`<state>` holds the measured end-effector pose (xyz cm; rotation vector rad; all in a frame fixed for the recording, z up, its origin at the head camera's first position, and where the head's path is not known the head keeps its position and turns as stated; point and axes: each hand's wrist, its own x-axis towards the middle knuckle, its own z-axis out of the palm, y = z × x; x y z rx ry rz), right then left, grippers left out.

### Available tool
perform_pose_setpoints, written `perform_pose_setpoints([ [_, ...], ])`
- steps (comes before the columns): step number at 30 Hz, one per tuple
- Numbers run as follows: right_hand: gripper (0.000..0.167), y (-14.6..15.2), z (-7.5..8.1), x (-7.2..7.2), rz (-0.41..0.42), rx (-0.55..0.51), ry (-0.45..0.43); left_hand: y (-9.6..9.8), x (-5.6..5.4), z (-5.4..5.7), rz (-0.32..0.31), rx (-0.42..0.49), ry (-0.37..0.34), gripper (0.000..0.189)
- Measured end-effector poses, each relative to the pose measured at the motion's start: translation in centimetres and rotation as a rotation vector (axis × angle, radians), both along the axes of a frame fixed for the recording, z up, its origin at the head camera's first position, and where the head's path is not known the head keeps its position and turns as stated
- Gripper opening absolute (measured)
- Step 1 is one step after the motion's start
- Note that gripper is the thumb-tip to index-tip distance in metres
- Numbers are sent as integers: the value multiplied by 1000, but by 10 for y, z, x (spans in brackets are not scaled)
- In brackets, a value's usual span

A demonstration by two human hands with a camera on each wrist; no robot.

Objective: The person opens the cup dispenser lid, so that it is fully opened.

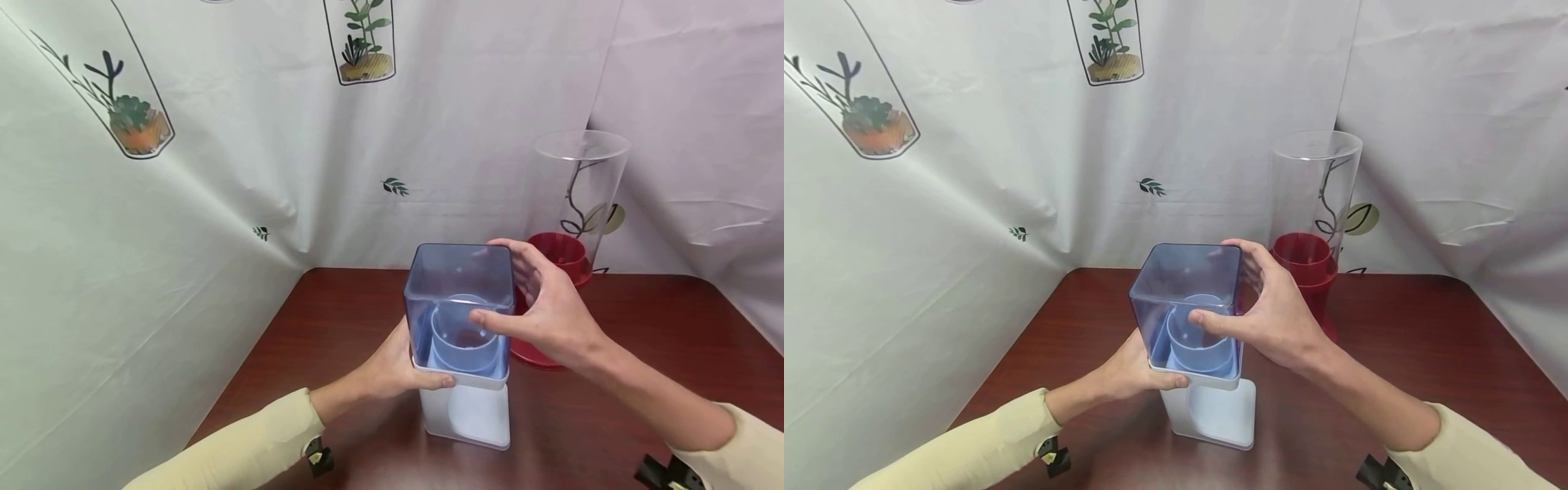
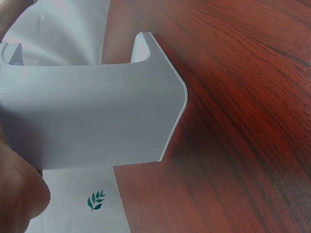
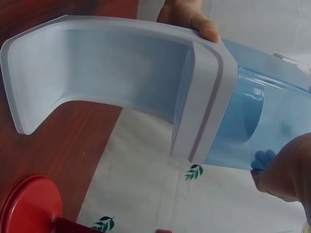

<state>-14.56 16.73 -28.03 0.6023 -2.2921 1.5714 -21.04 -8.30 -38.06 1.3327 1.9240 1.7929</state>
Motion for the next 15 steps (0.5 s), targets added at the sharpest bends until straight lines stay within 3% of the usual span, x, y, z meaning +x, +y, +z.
perform_pose_setpoints([
  [9,81,0,2,-2,-6,0,-28,0,0,-1,19,-1,4,100],
  [15,86,-1,5,2,14,0,40,1,0,-1,11,-7,14,94],
])
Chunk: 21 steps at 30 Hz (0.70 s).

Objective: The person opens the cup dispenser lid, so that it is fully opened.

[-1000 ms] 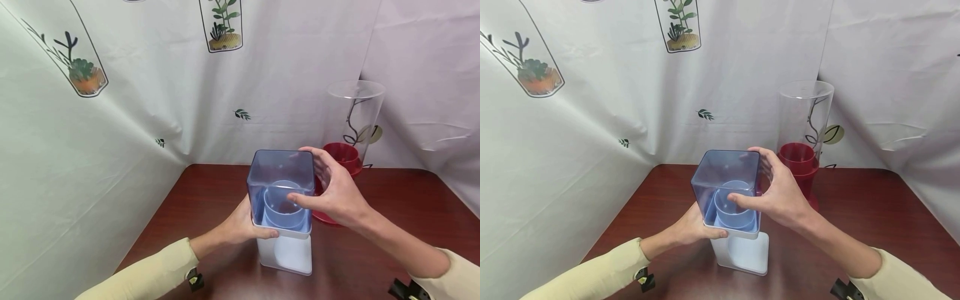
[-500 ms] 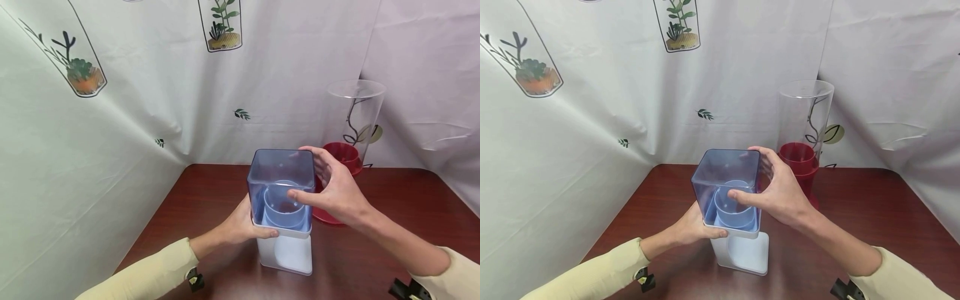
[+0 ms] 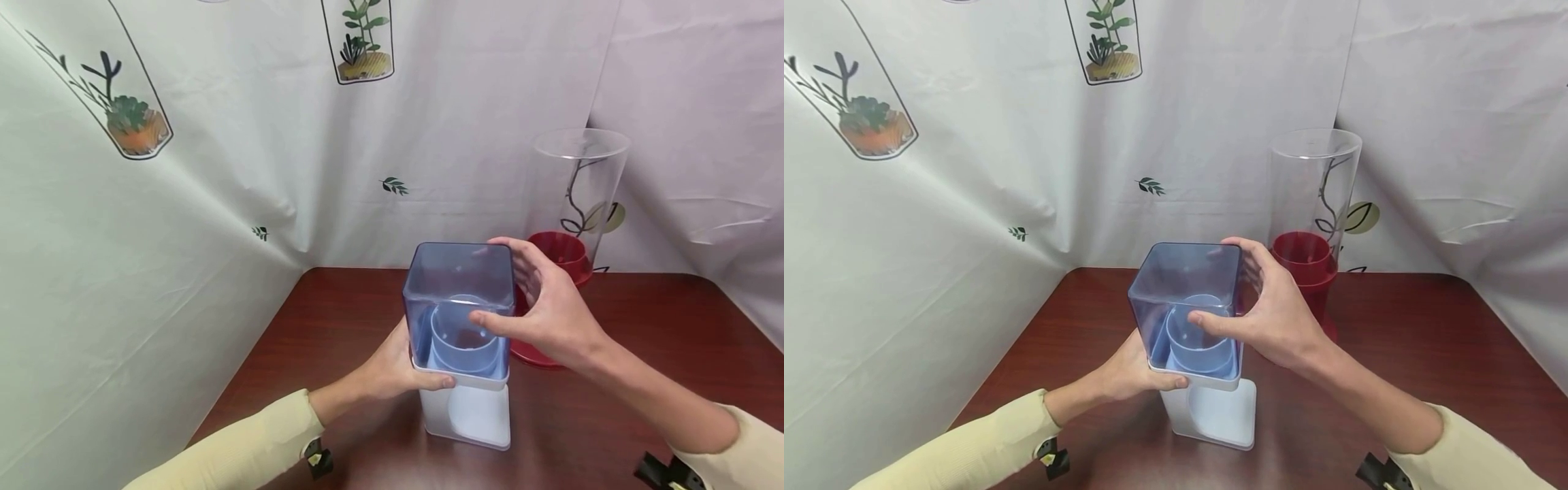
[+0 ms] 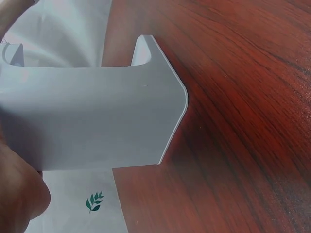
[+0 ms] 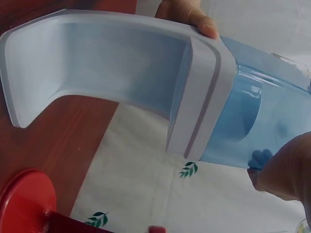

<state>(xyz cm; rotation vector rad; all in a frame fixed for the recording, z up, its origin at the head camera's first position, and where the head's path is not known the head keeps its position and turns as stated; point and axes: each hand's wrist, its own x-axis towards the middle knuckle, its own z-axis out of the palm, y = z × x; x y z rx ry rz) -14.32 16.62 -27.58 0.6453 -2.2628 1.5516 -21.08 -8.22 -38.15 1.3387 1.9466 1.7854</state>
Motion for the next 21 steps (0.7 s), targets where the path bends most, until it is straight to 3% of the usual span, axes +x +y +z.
perform_pose_setpoints([
  [5,92,-2,20,10,47,-31,112,2,-2,1,35,-27,64,85],
  [9,85,1,33,14,92,-130,100,2,-3,2,57,-36,82,88],
  [12,82,3,35,15,119,-175,75,2,-3,2,67,-45,66,92],
  [16,81,5,32,16,104,-160,66,1,-2,1,79,-47,38,98],
  [21,82,8,28,19,105,-174,55,-1,2,-1,130,-55,28,101],
])
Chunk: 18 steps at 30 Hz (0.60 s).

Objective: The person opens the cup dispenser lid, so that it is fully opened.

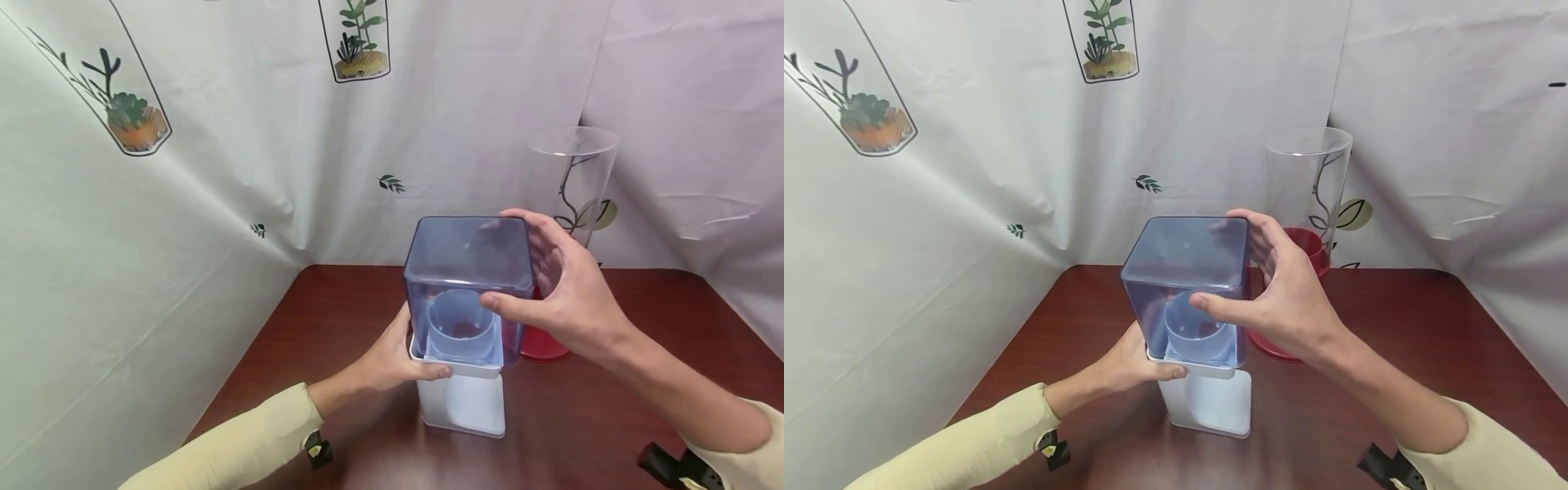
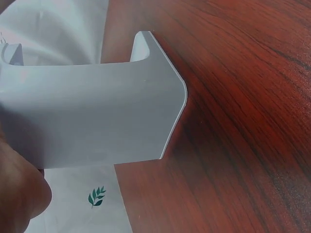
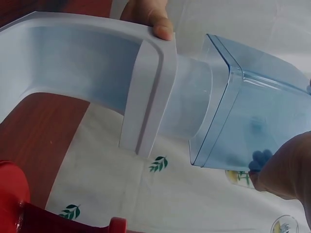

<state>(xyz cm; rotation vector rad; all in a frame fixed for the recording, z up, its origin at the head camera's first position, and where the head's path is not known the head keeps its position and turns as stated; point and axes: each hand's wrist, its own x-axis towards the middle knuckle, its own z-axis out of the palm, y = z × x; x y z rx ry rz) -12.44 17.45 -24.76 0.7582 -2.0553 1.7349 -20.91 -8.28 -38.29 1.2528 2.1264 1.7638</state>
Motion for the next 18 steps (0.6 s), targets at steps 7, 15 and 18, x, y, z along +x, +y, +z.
perform_pose_setpoints([
  [7,81,6,-2,2,43,-82,-11,-4,3,2,62,-42,-27,99],
  [15,84,18,-4,9,25,-107,-39,-10,0,5,131,-82,-14,104],
  [18,84,22,-6,12,16,-110,-44,-11,-2,4,129,-74,-4,103],
])
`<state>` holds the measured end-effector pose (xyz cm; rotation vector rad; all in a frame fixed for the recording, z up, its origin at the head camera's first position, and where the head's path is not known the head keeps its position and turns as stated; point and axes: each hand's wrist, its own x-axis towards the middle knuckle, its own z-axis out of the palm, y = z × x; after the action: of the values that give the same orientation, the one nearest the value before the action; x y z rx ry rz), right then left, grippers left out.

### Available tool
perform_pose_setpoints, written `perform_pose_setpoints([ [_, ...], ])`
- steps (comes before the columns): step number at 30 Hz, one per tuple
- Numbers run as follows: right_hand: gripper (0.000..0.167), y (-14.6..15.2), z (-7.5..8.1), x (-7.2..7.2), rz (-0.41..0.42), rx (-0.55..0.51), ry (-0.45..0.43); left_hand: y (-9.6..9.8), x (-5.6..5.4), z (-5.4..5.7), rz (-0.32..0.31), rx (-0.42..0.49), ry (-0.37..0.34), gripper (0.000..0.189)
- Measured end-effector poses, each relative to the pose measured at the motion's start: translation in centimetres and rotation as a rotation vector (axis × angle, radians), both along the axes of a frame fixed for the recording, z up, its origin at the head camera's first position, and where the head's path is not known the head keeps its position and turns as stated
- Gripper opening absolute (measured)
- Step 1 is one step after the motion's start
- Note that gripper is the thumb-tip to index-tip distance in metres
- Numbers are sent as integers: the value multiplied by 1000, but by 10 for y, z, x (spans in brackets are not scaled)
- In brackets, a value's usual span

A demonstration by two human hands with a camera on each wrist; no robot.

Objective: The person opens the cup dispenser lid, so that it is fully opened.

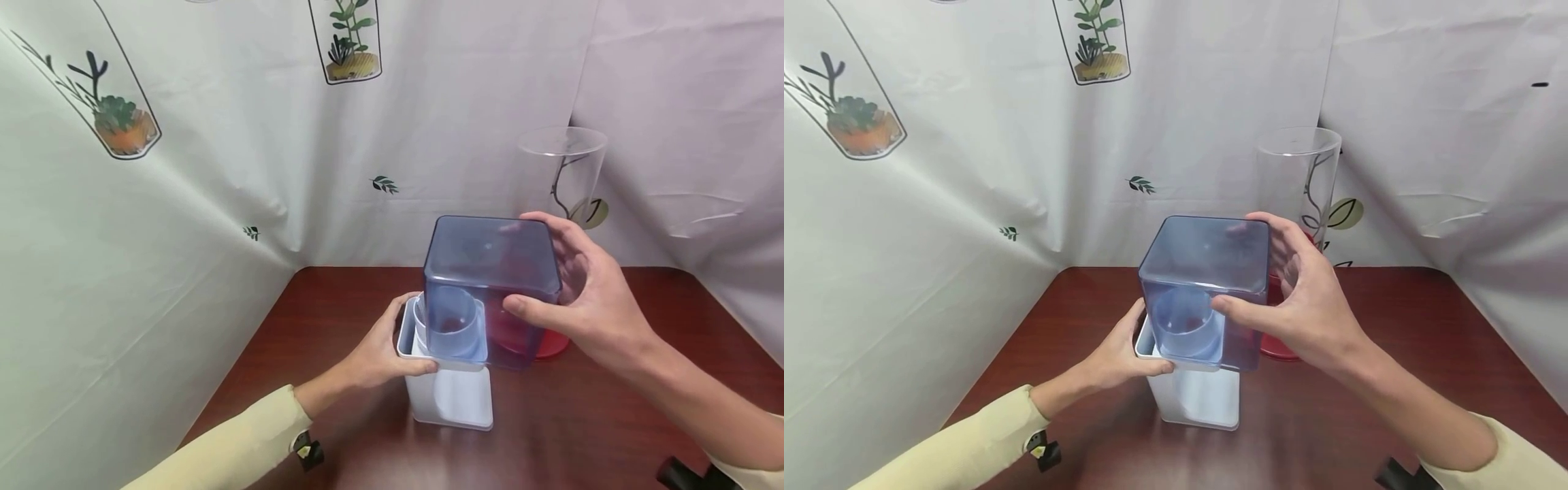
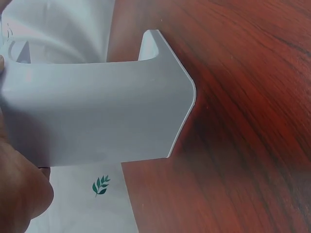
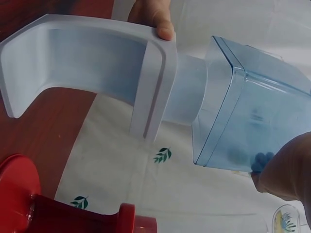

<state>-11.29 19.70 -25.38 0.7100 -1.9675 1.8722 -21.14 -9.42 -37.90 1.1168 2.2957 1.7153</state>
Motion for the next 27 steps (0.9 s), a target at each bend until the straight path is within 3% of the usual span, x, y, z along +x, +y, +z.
perform_pose_setpoints([
  [9,84,10,-7,3,15,-66,9,-12,-9,2,50,-17,57,102],
  [27,87,18,-27,1,-2,-67,12,-39,-30,6,142,-25,47,101],
])
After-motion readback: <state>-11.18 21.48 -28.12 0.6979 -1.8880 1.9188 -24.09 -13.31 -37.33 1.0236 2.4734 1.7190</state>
